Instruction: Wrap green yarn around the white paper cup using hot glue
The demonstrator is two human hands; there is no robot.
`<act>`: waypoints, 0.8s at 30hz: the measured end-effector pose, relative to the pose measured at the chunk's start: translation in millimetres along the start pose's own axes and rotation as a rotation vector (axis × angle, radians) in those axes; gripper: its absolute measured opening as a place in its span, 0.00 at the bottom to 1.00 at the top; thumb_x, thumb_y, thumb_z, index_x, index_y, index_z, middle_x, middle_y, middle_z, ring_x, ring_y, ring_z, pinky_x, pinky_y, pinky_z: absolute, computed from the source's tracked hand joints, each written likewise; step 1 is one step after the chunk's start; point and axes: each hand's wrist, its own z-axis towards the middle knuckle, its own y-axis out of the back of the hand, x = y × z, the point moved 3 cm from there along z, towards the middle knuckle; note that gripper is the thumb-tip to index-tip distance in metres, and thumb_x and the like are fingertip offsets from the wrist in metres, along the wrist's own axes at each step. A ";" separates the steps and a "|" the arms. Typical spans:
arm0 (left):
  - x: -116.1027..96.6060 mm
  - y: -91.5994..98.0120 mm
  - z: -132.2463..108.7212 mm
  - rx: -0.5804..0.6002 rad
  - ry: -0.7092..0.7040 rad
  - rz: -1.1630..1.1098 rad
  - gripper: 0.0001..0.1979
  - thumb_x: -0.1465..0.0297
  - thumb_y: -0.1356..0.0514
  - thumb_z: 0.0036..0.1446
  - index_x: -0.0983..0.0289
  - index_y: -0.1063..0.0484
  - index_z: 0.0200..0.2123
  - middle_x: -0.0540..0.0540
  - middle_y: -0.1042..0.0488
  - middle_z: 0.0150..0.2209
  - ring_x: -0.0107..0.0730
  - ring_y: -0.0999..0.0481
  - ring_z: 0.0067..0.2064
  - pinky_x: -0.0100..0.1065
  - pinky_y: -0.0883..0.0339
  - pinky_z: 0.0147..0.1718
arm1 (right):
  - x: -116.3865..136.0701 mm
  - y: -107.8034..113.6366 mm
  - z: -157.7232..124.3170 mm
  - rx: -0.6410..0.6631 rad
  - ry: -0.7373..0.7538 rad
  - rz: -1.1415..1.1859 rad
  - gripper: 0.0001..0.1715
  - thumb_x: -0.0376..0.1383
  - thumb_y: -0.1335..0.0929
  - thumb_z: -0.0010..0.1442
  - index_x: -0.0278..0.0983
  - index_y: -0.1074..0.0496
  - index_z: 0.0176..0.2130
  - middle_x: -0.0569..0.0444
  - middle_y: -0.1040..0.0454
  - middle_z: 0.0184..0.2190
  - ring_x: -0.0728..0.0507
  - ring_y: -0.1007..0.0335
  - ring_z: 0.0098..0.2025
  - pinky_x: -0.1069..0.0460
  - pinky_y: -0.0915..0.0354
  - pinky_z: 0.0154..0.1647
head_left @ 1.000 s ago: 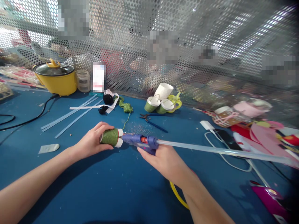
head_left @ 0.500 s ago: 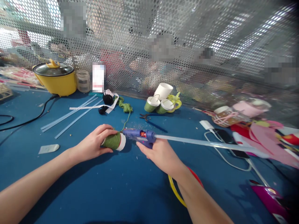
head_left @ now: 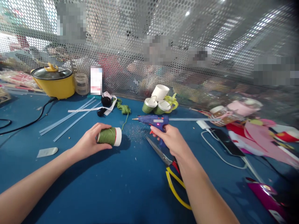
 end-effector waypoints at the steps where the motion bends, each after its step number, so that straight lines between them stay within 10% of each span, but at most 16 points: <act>1: 1.4 -0.1 -0.2 -0.009 0.026 -0.029 0.25 0.65 0.35 0.48 0.61 0.39 0.49 0.58 0.32 0.46 0.42 0.30 0.47 0.43 0.34 0.44 | -6.9 -0.3 4.7 0.010 -0.021 -0.003 0.18 0.47 0.34 0.52 0.34 0.32 0.27 0.51 0.27 0.23 0.48 0.32 0.23 0.54 0.37 0.23; 24: 5.5 -3.9 -0.6 0.008 0.090 -0.100 0.25 0.64 0.36 0.47 0.61 0.38 0.49 0.57 0.31 0.46 0.42 0.29 0.46 0.43 0.33 0.42 | -47.4 -5.5 41.3 -0.003 -0.109 -0.672 0.28 0.43 0.45 0.64 0.26 0.27 0.38 0.35 0.24 0.37 0.38 0.28 0.40 0.52 0.41 0.33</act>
